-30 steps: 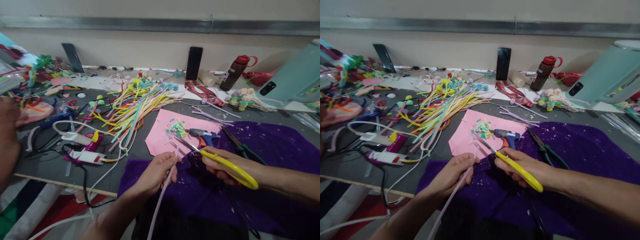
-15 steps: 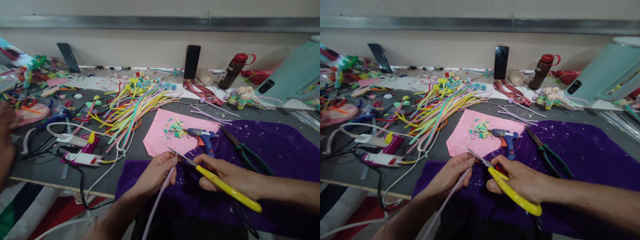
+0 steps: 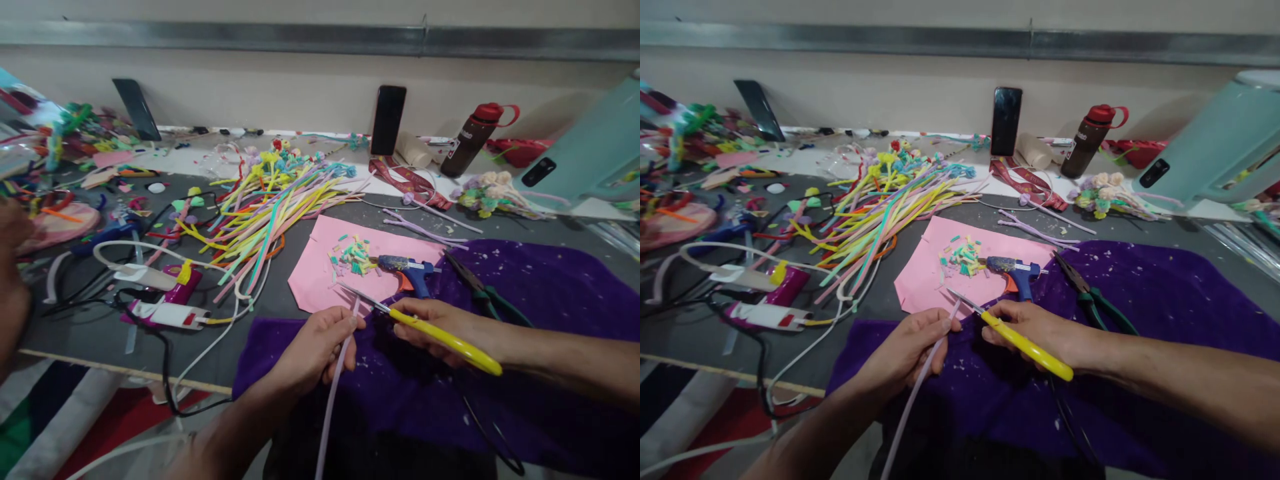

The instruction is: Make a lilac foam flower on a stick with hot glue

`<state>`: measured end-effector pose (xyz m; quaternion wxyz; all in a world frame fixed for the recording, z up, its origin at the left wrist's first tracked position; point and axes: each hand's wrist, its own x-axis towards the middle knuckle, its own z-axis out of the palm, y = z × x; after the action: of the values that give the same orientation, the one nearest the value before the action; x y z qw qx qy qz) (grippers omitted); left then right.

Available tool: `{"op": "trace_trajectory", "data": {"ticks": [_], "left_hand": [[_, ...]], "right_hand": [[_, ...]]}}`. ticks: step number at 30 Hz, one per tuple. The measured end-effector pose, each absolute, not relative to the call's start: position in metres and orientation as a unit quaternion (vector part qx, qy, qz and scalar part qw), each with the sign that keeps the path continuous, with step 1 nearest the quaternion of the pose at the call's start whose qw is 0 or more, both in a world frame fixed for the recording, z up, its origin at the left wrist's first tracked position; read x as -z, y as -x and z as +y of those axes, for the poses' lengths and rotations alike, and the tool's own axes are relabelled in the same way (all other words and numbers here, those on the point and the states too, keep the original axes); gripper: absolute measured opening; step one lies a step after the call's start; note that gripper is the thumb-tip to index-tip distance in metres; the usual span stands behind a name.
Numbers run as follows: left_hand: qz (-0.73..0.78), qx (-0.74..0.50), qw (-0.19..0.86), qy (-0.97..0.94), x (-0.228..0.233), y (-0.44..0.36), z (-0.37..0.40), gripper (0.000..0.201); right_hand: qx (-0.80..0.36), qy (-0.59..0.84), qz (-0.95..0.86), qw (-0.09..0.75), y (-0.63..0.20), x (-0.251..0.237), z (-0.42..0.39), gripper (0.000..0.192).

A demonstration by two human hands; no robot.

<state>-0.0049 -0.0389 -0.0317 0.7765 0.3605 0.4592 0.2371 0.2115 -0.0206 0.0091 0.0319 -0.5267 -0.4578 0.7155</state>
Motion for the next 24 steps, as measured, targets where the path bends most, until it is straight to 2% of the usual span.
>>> {"op": "trace_trajectory", "data": {"ticks": [8, 16, 24], "left_hand": [[0.442, -0.259, 0.781, -0.357, 0.036, 0.005, -0.039, 0.03], [0.437, -0.286, 0.772, -0.363, 0.033, 0.003, -0.038, 0.031], [0.427, -0.27, 0.774, -0.38, 0.036, 0.002, -0.04, 0.029]], "right_hand": [[-0.739, 0.512, -0.431, 0.079, -0.226, -0.02, -0.029, 0.034], [-0.657, 0.467, -0.591, 0.03, -0.229, -0.043, -0.043, 0.044], [-0.651, 0.477, -0.59, 0.036, -0.216, -0.023, -0.044, 0.036]]}}
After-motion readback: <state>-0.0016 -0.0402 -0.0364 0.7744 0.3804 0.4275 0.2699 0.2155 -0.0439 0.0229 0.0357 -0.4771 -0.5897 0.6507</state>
